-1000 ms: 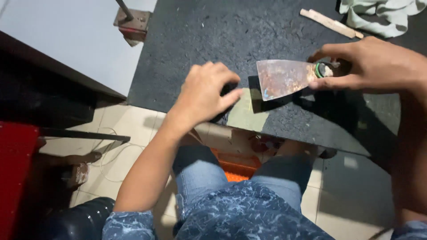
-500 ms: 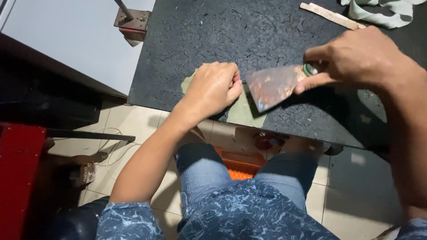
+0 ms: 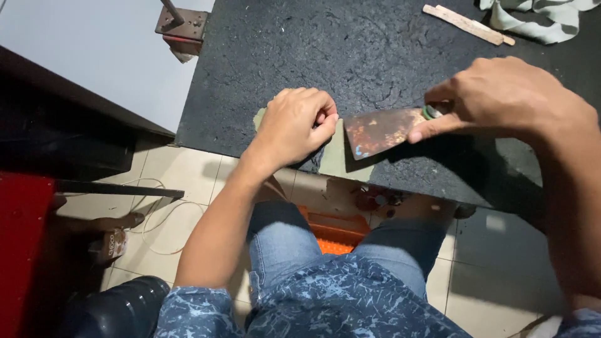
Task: Using a metal scraper to remove dried ink or adhesive residue from a screen printing platen.
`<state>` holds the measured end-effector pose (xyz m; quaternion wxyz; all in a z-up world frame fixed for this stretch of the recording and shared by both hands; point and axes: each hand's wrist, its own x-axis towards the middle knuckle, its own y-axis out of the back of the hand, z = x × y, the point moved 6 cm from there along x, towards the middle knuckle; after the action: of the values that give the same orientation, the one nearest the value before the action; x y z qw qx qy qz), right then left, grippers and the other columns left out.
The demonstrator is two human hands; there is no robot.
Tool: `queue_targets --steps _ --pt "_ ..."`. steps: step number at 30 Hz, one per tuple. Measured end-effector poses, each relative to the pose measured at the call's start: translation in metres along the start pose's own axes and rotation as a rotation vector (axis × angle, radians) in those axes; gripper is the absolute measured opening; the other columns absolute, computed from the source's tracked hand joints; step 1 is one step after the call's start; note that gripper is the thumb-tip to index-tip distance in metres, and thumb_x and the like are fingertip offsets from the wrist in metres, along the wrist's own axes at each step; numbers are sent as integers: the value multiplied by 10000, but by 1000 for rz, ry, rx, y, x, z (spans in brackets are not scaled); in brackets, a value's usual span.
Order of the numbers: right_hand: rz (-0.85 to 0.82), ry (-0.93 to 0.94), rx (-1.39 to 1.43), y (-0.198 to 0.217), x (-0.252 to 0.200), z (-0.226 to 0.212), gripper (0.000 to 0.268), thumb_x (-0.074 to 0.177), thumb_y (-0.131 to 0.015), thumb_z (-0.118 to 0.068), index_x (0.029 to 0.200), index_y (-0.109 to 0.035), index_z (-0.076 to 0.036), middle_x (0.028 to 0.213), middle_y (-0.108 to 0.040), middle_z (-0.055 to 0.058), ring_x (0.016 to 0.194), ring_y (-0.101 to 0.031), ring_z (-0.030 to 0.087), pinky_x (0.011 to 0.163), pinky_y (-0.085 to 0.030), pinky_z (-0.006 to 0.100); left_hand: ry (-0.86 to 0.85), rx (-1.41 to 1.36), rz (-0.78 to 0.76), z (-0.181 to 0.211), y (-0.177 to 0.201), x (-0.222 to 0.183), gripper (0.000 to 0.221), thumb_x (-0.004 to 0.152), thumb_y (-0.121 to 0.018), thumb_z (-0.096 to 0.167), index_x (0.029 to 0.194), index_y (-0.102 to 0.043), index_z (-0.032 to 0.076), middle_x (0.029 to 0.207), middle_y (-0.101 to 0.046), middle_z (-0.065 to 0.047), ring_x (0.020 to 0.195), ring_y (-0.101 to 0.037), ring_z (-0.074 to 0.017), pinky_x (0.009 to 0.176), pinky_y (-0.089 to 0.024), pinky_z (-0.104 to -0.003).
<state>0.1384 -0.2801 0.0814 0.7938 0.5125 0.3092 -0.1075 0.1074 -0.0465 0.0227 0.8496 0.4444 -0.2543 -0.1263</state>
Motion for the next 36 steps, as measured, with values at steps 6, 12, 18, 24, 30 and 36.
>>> queue_targets --steps 6,12,18,24,30,36 --pt "43 91 -5 -1 1 -22 907 628 -479 -960 1341 -621 -418 1069 -794 149 1050 -740 408 853 -575 478 -38 16 41 2 0 -6 93 925 -623 197 858 -648 138 759 -649 6 728 -610 -257 756 -448 -445" --pt "5 91 1 -2 -6 -7 865 682 -487 -905 1322 -645 -345 1139 -811 24 1053 -789 291 867 -603 440 -14 2 28 1 -1 -6 101 957 -613 201 889 -643 132 784 -632 -7 759 -592 -254 799 -441 -443" --pt "21 82 28 5 -1 -16 747 735 -443 -909 1173 -685 -354 902 -814 99 900 -762 343 764 -560 435 3 6 22 3 0 -8 93 970 -615 182 907 -638 118 824 -651 -18 798 -607 -252 866 -438 -445" --pt "-43 37 205 -11 8 24 690 819 -519 -727 1251 -729 -232 1023 -856 65 886 -804 261 769 -579 385 -4 2 76 7 4 -10 70 947 -590 144 894 -584 99 814 -623 -37 778 -589 -263 812 -444 -432" --pt "386 122 246 -17 35 51 742 758 -692 -710 1337 -648 -249 891 -785 131 832 -749 325 687 -516 441 198 -273 99 2 25 -4 372 1052 -491 285 1365 -526 88 818 -620 31 689 -601 -144 654 -499 -382" --pt "540 163 189 -18 35 46 630 877 -725 -632 1282 -670 -152 1078 -795 121 937 -759 380 709 -581 488 46 187 -35 15 4 -2 337 924 -813 314 1063 -691 31 997 -653 -133 942 -614 -321 863 -510 -461"
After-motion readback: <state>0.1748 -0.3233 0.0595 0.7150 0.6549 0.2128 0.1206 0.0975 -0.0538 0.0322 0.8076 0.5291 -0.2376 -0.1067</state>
